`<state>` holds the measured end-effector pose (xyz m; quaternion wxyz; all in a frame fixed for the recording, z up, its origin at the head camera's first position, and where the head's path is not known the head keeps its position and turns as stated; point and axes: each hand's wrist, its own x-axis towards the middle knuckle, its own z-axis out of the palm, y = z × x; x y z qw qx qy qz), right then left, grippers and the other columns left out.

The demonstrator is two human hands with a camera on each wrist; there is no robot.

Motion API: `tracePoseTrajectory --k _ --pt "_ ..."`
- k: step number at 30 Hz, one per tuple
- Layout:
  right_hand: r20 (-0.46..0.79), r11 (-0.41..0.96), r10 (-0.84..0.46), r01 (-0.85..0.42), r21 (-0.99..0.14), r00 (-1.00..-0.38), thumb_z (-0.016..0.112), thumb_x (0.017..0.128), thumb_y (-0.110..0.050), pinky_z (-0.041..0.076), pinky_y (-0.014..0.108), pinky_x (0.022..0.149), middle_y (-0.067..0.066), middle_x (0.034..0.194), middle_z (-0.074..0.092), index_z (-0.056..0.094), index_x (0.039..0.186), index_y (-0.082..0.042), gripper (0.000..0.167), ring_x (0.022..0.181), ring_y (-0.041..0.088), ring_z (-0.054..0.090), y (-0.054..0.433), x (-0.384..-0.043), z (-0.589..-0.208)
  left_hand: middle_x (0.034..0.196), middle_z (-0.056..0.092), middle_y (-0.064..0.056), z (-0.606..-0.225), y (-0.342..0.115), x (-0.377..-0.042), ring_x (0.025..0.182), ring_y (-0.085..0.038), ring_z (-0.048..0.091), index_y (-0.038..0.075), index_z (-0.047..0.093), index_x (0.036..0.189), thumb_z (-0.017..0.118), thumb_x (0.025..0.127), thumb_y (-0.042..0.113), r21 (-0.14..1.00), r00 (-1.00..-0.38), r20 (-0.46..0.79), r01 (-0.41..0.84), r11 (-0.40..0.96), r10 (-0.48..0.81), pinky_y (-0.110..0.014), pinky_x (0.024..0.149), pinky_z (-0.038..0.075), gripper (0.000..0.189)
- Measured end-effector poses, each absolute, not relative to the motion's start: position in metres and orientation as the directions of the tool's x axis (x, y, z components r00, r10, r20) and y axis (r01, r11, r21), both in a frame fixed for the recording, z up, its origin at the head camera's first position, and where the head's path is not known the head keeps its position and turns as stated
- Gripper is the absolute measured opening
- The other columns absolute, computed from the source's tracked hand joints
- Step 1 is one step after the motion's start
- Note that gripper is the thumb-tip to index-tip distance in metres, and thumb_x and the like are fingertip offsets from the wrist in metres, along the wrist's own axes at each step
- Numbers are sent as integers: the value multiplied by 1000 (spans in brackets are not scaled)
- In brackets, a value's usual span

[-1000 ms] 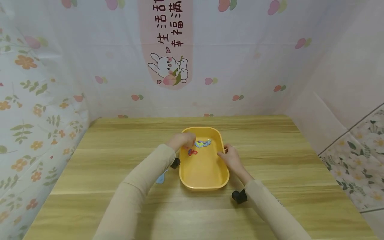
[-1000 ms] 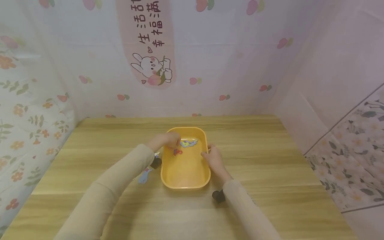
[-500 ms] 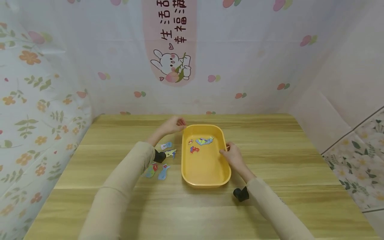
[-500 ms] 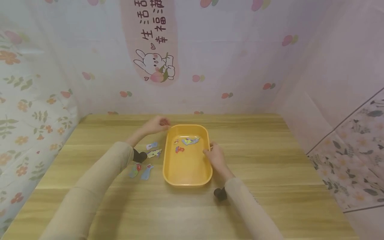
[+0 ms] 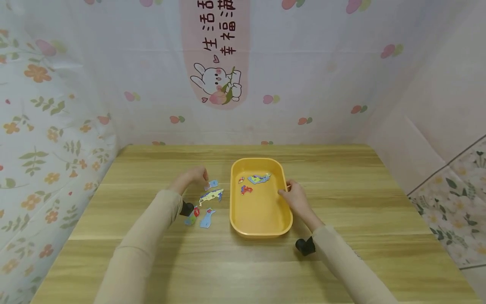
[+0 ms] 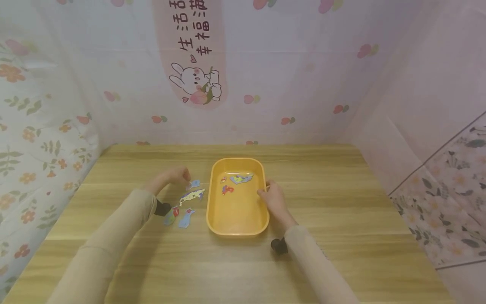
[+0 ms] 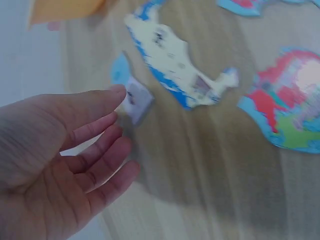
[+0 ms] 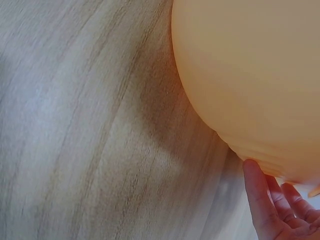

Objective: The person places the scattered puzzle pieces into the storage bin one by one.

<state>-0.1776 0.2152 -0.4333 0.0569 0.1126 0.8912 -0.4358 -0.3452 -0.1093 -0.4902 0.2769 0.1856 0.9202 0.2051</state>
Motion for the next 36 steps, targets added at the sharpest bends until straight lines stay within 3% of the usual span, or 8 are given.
tracePoseTrajectory --k 3,5,10,14,20,24,28,36 --pt "-197 596 152 249 -763 -969 55 86 -12 48 24 62 18 93 56 51 115 9 37 76 20 55 215 -178 -434 89 55 -11 -454 -99 -315 79 -23 50 -4 57 92 74 75 18 440 -773 -507 148 886 381 -37 73 47 32" --pt "-189 600 153 243 -762 -970 55 86 -12 48 24 62 18 92 57 51 115 9 36 75 20 55 215 -179 -435 82 56 -9 -468 -104 -320 72 -20 50 -2 59 85 74 74 23 472 -787 -443 203 858 430 -32 66 47 30" --pt "-164 620 156 226 -751 -974 56 85 -12 47 24 61 19 91 57 52 114 9 36 75 20 54 215 -179 -434 78 59 -5 -586 -130 -393 68 -17 52 5 63 80 78 67 31 455 -803 -309 346 821 509 -29 58 46 33" --pt "-164 615 155 225 -755 -974 56 85 -11 48 25 62 19 92 57 52 114 9 36 75 21 55 214 -178 -432 76 58 -2 -662 -142 -450 67 -17 52 10 61 76 85 56 33 470 -813 -290 338 815 505 -28 55 46 38" --pt "-165 610 153 224 -760 -974 55 85 -10 47 23 60 18 89 56 51 113 10 35 74 19 54 214 -177 -430 85 64 2 -712 -156 -503 79 -17 58 20 65 78 82 60 25 508 -782 -313 342 791 539 -29 64 49 26" --pt "-160 612 163 227 -758 -974 56 84 -10 47 25 61 19 89 56 53 112 9 34 74 21 54 215 -178 -432 87 66 2 -720 -161 -519 84 -18 61 24 66 81 75 65 15 521 -759 -327 351 778 562 -31 68 52 20" --pt "-129 603 154 196 -773 -980 58 82 -12 47 26 59 17 84 56 54 107 10 33 70 21 53 217 -180 -439 89 65 4 -711 -163 -521 87 -17 61 28 66 83 73 68 17 505 -761 -308 377 776 570 -32 74 51 19" --pt "-169 611 154 228 -758 -973 56 84 -11 48 25 61 19 89 57 52 112 10 35 74 21 54 214 -178 -432 85 66 -1 -645 -149 -482 75 -16 65 22 65 83 67 73 13 593 -759 -265 358 721 595 -29 64 55 14"
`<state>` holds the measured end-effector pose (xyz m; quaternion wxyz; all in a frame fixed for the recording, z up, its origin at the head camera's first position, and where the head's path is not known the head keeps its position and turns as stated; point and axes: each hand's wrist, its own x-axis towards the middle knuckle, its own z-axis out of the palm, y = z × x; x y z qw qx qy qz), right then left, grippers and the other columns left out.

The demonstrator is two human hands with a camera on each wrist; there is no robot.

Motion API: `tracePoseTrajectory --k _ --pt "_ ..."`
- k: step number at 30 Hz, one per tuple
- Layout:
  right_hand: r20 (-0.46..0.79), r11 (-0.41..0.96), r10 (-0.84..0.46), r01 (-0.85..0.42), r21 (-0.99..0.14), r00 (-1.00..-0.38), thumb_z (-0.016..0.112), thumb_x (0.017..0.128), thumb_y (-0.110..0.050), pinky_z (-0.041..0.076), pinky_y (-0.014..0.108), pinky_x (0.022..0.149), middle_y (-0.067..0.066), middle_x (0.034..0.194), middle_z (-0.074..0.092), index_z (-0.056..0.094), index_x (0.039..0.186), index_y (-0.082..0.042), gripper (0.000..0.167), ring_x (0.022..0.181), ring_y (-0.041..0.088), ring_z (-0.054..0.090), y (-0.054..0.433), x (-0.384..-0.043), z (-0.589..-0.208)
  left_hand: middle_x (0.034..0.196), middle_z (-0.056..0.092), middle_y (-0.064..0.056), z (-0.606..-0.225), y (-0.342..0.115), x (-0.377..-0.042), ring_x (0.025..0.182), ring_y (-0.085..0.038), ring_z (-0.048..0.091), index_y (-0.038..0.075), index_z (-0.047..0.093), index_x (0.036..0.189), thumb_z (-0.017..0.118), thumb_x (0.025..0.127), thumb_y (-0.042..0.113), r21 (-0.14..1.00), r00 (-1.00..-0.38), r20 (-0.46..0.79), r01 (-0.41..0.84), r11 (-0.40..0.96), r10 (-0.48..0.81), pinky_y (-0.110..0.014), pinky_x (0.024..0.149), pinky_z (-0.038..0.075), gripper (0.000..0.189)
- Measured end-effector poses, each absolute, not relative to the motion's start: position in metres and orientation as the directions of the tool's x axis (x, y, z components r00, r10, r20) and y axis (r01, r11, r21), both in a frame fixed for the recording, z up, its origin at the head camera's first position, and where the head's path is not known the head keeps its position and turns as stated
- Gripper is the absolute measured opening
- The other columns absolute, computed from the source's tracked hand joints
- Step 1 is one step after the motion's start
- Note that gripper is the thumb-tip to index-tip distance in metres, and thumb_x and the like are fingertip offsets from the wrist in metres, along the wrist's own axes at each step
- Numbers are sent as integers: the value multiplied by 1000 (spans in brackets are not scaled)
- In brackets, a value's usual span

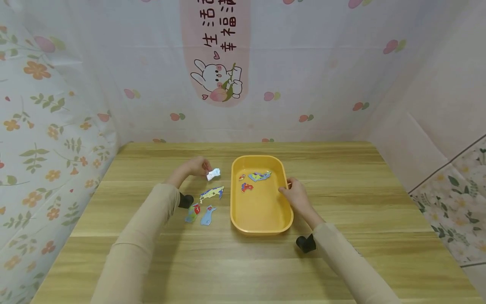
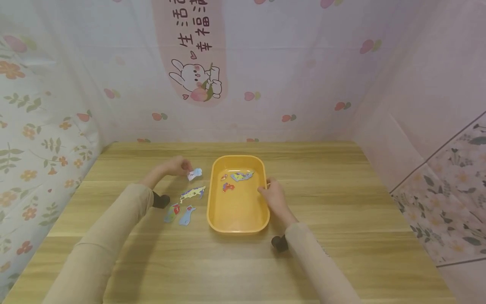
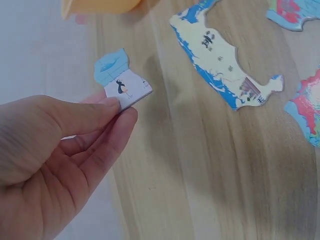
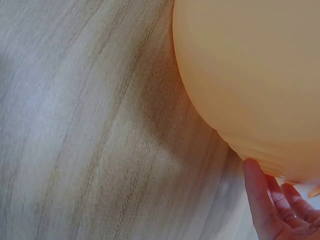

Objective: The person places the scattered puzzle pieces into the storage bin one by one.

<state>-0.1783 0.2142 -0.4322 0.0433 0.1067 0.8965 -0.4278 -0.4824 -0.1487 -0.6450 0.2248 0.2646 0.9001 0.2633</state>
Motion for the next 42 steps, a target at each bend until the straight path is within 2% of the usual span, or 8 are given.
tracePoseTrajectory --k 6,13,20,25,28,35,37,42 --pt "-173 615 154 231 -754 -973 55 84 -11 47 24 60 19 89 57 52 114 10 36 73 20 54 215 -177 -432 86 65 -9 -538 -125 -411 74 -18 66 6 64 92 61 83 6 652 -735 -264 340 677 624 -28 64 55 10" --pt "-184 617 155 241 -749 -971 55 85 -12 47 25 61 19 91 57 51 114 9 37 75 21 54 217 -177 -434 84 65 -7 -484 -109 -389 75 -16 64 8 64 94 64 85 14 729 -692 -234 340 595 682 -26 66 55 12" --pt "-180 613 153 237 -754 -972 55 85 -11 47 25 61 18 90 56 51 114 10 36 74 20 54 217 -178 -434 90 66 -12 -488 -92 -404 79 -19 64 2 62 98 63 85 12 734 -674 -218 363 574 706 -30 67 55 17" --pt "-173 623 160 235 -746 -972 56 84 -11 46 24 61 18 89 56 52 113 9 36 74 20 53 216 -179 -436 86 67 -6 -499 -73 -418 76 -14 64 8 63 96 65 83 15 728 -653 -191 407 552 733 -27 65 55 15" --pt "-183 624 167 248 -741 -969 56 85 -12 46 24 62 18 91 56 51 115 8 36 76 21 53 216 -180 -436 86 68 -6 -487 -54 -409 75 -14 65 6 63 95 62 82 12 717 -619 -176 452 531 766 -26 63 54 14" --pt "-204 610 156 257 -750 -966 55 86 -13 48 24 62 18 92 56 51 114 8 36 75 20 54 214 -179 -436 89 67 -5 -446 -10 -371 77 -15 64 9 63 97 60 83 9 662 -582 -305 439 607 753 -26 68 53 14" --pt "-200 604 153 252 -757 -968 55 85 -12 48 24 61 18 91 56 51 114 8 35 74 19 54 214 -178 -436 83 66 -3 -462 0 -379 71 -13 63 12 63 92 60 83 9 664 -567 -265 480 574 780 -24 61 51 10" --pt "-191 602 154 245 -760 -969 54 86 -12 47 23 60 17 90 55 50 115 8 36 74 19 53 215 -178 -435 86 66 -4 -499 34 -397 71 -14 63 11 64 91 60 82 4 589 -574 -341 487 645 744 -26 62 53 12"
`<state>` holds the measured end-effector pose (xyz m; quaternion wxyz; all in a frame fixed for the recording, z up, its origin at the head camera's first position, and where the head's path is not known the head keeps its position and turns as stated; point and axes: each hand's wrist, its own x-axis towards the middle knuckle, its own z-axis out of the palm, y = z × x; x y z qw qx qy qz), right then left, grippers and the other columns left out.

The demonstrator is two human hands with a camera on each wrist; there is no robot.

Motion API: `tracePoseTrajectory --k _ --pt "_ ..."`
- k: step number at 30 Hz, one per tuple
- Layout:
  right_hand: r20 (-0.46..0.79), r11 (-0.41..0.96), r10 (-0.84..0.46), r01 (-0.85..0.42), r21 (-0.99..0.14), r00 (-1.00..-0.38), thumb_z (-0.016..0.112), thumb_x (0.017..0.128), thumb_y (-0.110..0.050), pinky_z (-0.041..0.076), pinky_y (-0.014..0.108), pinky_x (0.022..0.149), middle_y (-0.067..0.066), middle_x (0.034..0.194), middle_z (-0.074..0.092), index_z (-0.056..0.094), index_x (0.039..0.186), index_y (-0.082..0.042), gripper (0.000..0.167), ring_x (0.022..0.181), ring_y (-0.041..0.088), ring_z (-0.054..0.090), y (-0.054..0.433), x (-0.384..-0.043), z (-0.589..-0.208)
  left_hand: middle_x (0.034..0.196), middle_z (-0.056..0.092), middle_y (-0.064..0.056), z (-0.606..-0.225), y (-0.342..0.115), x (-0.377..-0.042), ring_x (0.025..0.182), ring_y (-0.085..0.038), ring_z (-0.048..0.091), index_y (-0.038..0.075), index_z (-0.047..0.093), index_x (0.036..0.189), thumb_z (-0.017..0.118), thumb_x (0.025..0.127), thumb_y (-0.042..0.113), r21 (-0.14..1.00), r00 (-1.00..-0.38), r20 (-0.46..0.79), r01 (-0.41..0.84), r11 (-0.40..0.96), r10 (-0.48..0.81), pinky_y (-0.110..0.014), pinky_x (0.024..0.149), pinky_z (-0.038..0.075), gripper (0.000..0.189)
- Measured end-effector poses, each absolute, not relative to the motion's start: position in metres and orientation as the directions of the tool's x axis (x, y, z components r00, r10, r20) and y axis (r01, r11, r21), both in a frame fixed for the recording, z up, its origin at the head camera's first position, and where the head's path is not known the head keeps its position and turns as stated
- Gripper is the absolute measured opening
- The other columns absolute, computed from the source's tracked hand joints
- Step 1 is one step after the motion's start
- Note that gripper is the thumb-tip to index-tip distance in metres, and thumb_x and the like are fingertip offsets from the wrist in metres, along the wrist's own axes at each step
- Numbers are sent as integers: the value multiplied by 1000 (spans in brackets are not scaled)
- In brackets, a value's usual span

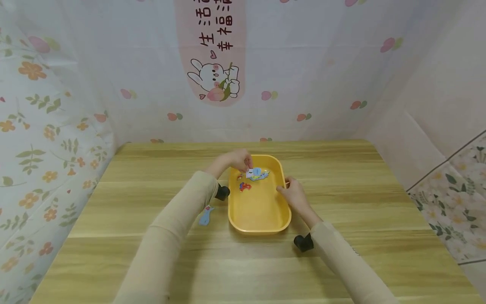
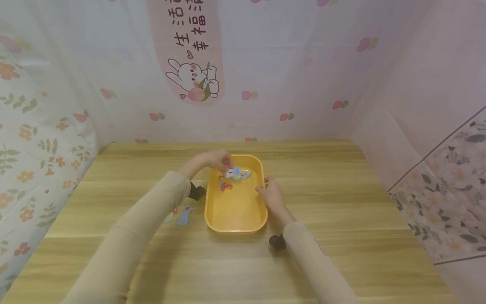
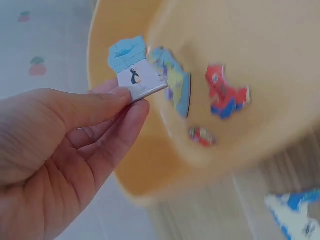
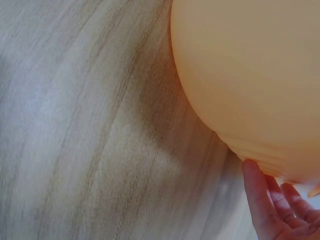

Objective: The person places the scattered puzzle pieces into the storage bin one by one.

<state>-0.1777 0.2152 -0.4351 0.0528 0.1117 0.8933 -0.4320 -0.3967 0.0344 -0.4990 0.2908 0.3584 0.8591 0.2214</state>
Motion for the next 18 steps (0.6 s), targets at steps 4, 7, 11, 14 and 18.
tracePoseTrajectory --k 4,7,11,14,18 --pt "-187 615 155 243 -751 -970 55 86 -12 45 23 60 17 89 54 51 114 8 35 74 19 52 214 -178 -435 88 66 -3 -516 57 -394 68 -14 60 14 66 86 60 79 1 476 -590 -390 528 703 707 -26 59 52 16" --pt "-187 613 160 246 -751 -969 55 85 -12 45 22 60 17 89 55 51 113 8 35 73 19 52 214 -177 -435 82 62 3 -513 68 -382 60 -11 50 17 67 79 57 76 -1 386 -569 -433 584 714 699 -23 53 45 21" --pt "-197 598 162 255 -760 -967 55 85 -13 46 22 60 17 91 56 51 114 7 35 74 18 53 214 -176 -437 72 50 4 -496 79 -359 54 -11 30 17 64 74 54 77 -6 331 -551 -545 550 767 631 -23 51 33 25" --pt "-197 596 159 253 -762 -968 55 86 -13 46 22 60 17 92 56 50 115 7 36 74 18 53 215 -176 -437 69 48 2 -492 84 -350 47 -10 27 14 62 70 51 74 -10 351 -562 -541 525 775 626 -21 45 31 27" --pt "-189 599 160 247 -762 -969 55 86 -12 46 22 60 18 92 56 50 116 8 36 73 18 53 216 -178 -436 80 58 1 -477 88 -339 53 -10 40 13 66 78 49 75 -11 351 -574 -534 518 780 621 -19 48 38 29"
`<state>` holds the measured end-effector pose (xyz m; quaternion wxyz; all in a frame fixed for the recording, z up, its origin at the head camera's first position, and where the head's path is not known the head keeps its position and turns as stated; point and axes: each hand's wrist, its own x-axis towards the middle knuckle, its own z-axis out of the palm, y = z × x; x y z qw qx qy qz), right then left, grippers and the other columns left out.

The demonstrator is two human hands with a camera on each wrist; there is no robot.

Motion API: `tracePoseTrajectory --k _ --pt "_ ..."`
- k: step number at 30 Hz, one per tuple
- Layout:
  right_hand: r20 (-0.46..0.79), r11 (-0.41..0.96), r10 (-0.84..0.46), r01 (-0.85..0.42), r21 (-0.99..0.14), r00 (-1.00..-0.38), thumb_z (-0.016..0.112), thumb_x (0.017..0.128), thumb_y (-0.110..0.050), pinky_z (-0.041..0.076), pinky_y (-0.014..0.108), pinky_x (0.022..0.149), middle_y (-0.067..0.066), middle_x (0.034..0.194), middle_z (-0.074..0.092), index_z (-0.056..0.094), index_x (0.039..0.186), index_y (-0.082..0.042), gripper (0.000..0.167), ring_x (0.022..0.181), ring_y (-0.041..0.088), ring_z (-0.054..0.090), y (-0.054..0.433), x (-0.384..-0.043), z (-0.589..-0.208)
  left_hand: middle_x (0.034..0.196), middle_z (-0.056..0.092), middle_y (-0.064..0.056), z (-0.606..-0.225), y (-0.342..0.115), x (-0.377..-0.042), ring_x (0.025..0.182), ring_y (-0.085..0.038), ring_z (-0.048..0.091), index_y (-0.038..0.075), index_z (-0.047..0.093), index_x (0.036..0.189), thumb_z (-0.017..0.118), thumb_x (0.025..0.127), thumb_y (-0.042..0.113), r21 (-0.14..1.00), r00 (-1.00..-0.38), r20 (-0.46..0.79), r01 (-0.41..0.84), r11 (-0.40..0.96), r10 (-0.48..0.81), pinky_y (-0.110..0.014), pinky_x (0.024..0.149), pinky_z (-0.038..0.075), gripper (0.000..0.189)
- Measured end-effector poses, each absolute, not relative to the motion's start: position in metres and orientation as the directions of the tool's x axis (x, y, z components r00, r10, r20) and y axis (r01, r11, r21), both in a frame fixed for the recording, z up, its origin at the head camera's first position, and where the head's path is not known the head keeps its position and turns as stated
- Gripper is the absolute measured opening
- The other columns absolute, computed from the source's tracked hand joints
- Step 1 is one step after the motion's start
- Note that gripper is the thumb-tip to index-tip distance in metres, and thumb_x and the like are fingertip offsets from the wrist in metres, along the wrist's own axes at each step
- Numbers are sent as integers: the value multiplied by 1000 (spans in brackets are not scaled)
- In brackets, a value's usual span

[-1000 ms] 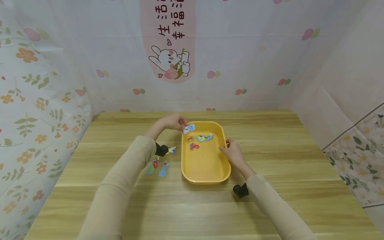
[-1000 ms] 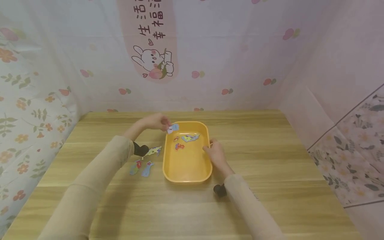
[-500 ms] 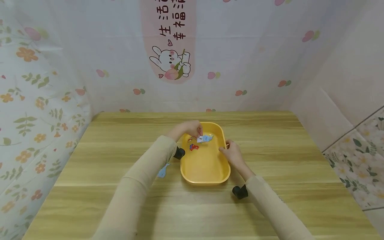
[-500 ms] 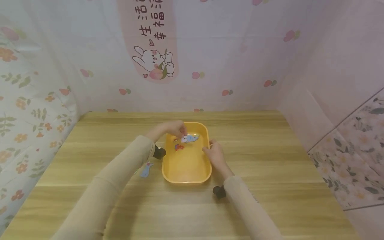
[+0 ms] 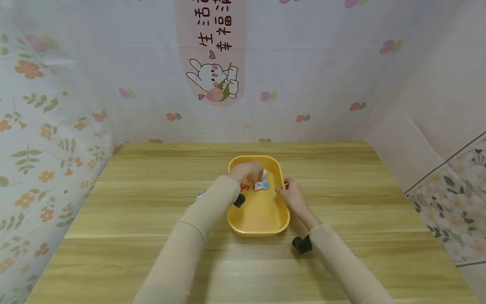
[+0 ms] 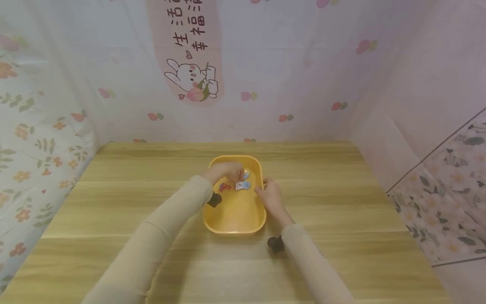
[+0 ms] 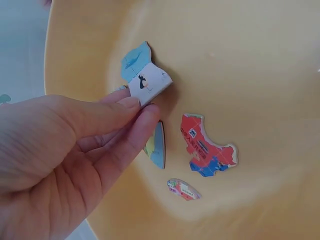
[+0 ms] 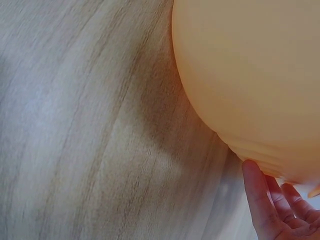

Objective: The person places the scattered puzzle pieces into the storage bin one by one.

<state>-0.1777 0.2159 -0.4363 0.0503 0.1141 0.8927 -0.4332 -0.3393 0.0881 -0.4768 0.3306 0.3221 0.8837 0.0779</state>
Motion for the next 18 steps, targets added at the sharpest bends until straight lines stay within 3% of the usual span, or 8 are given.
tracePoseTrajectory --k 3,5,9,12,15,18 --pt "-193 598 162 252 -761 -968 55 86 -12 46 22 59 17 91 56 50 116 8 37 73 18 53 215 -177 -436 80 57 1 -454 84 -323 60 -10 39 13 68 83 53 78 -9 360 -584 -532 500 788 613 -18 52 37 28" --pt "-197 595 161 255 -762 -967 55 86 -12 46 22 59 17 90 55 50 116 8 37 73 18 52 215 -177 -435 74 52 1 -450 82 -320 60 -11 36 11 66 78 56 80 -6 362 -593 -520 498 788 614 -20 53 34 20" --pt "-197 601 163 256 -757 -967 55 86 -12 46 22 60 17 91 56 50 116 8 37 74 18 53 215 -177 -436 86 57 -2 -416 69 -296 71 -11 39 6 66 91 58 83 2 363 -607 -490 511 780 626 -21 62 37 11" --pt "-194 608 165 255 -752 -967 55 86 -12 47 23 61 18 92 56 50 116 8 37 75 19 54 214 -178 -436 109 62 -11 -392 52 -285 79 -13 48 1 62 107 53 85 1 471 -595 -417 505 724 687 -21 68 43 24" --pt "-199 601 169 262 -755 -965 55 86 -12 47 23 62 19 93 56 50 117 8 37 76 20 54 214 -178 -436 110 61 -21 -385 33 -291 83 -23 60 -6 57 111 50 86 2 652 -566 -300 465 598 768 -24 72 49 27" --pt "-201 597 168 262 -758 -965 55 86 -12 48 23 62 19 94 56 50 117 8 37 76 20 54 215 -179 -436 113 58 -28 -379 12 -297 97 -36 61 -11 51 116 50 88 4 788 -587 -206 376 488 783 -34 83 52 31"
